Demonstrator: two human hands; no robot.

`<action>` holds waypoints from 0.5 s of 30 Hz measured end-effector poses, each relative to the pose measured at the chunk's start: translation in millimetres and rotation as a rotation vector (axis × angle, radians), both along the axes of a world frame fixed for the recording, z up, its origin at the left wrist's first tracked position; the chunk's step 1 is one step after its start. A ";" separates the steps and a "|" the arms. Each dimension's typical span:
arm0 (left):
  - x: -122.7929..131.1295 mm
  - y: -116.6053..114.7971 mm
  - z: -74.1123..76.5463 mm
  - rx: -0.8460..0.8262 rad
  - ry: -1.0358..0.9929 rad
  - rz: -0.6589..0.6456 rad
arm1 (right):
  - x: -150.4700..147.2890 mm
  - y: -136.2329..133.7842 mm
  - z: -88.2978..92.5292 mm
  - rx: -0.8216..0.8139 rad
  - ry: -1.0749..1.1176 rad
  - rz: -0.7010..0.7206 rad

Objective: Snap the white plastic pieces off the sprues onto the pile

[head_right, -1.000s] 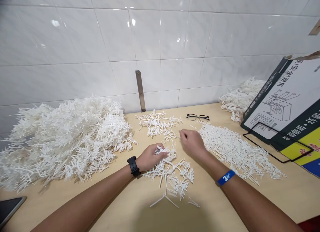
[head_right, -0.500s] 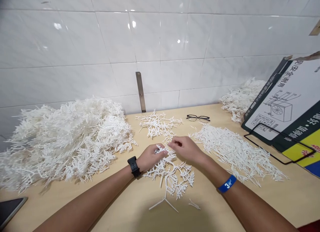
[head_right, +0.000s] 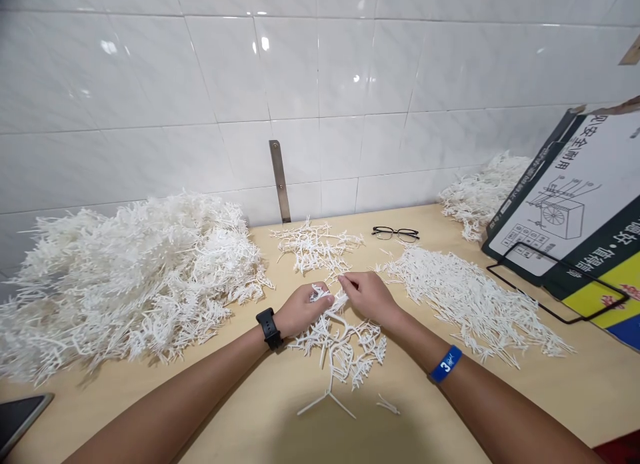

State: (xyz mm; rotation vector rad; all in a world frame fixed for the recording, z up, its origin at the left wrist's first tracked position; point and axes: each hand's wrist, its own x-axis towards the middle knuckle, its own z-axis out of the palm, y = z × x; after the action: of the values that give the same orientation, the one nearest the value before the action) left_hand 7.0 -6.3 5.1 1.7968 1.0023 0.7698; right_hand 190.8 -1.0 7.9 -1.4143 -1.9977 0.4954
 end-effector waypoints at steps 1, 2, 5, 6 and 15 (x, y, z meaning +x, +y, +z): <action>0.6 0.8 0.2 -0.006 -0.001 -0.002 | -1.0 0.3 -0.4 0.000 0.006 -0.025; 0.9 1.1 0.2 -0.014 -0.001 -0.003 | -0.9 1.1 -0.7 -0.005 0.009 -0.042; -1.2 -2.7 -0.6 -0.039 0.020 -0.047 | 11.7 9.1 0.7 0.008 0.040 -0.168; -2.7 -5.0 -0.8 -0.040 0.033 -0.074 | 20.7 13.8 2.1 0.032 0.057 -0.251; -5.1 -8.2 -0.7 -0.083 0.032 -0.014 | 73.4 40.0 7.7 -0.099 -0.329 -0.501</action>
State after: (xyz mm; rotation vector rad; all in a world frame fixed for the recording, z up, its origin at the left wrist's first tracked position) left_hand 1.8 -14.5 4.3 1.7483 1.0270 0.6830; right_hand 264.2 39.1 15.7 -2.0850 -1.7713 0.1434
